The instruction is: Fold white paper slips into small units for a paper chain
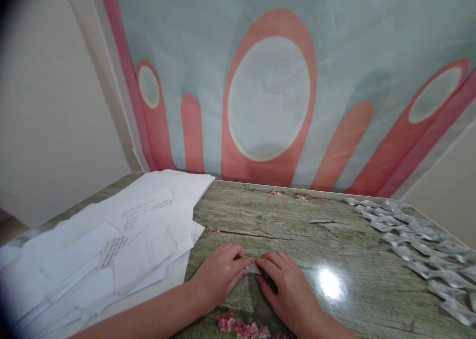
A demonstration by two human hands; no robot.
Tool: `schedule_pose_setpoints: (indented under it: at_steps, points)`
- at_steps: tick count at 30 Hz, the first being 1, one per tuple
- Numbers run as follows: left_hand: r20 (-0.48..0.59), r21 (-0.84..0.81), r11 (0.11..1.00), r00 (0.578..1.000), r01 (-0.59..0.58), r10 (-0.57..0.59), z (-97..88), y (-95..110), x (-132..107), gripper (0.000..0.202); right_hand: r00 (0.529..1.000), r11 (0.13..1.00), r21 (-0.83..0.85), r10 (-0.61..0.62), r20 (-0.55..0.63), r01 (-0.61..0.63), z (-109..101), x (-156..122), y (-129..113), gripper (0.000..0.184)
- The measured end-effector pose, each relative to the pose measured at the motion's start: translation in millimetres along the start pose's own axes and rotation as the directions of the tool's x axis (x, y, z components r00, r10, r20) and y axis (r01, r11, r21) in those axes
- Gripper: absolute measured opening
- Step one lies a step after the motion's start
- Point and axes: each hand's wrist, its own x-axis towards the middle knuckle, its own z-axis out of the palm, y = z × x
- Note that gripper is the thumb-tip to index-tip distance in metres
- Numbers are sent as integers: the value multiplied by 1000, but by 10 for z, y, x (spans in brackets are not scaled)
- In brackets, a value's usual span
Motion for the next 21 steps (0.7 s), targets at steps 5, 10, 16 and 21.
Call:
schedule_pose_setpoints:
  at_steps: [5,10,16,21]
  points:
    - [3,-65,998,1000,22,-21,11,-9,-10,14,1000,998,65,10,0,-10,16,-1,59,23]
    - [10,-94,995,999,44,-44,-8,1,-13,11,997,989,135,69,-22,-65,2,19,53,19]
    - [17,-175,983,999,53,-51,-23,2,-15,20,993,950,295,117,-28,-104,-18,54,16,19]
    - [47,-275,959,997,70,-60,-49,7,-13,17,992,923,374,115,-46,-89,-23,81,0,20]
